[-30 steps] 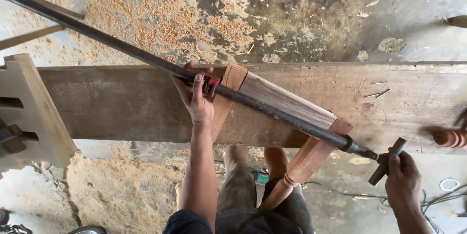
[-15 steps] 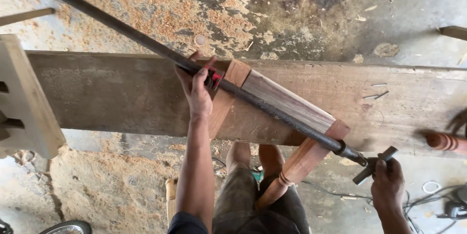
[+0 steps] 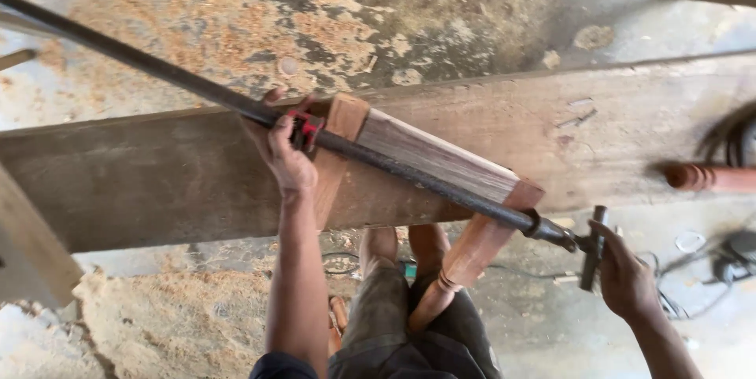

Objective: The person hammers nails into a wooden stool frame resting on a workbench, driving nails along the side rail with a claw hammer. They then reposition the frame, place a long bar clamp across it, and tighten the clamp to hold the joints together.

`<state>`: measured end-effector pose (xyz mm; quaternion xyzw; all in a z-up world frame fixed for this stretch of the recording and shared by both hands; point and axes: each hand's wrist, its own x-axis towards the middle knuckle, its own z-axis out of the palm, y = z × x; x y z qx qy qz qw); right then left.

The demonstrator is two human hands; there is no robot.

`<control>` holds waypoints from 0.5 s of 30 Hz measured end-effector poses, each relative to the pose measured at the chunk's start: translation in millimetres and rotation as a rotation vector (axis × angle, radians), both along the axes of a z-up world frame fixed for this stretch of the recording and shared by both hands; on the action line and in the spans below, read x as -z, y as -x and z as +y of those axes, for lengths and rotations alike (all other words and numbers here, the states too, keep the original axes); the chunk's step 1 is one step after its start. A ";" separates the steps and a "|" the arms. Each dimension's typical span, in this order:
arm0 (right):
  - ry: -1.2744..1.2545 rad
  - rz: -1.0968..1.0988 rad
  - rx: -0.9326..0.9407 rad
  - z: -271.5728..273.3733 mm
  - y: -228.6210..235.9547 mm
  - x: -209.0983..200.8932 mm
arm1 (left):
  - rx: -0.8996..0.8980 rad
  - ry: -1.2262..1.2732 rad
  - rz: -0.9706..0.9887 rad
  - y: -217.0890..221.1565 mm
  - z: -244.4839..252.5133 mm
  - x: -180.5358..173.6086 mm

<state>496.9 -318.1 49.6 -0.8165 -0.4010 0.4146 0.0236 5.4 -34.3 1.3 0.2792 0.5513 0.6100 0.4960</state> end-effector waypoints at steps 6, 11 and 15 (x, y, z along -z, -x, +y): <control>-0.177 0.102 -0.378 6.3 0.9 2.1 | 0.069 -0.025 0.102 5.1 -4.4 8.4; -0.218 0.240 -0.199 -40.5 0.4 38.1 | 0.095 -0.014 0.116 0.7 -2.3 2.6; -0.193 0.459 0.273 -48.8 21.5 53.1 | 0.078 -0.036 0.085 1.2 -1.2 6.7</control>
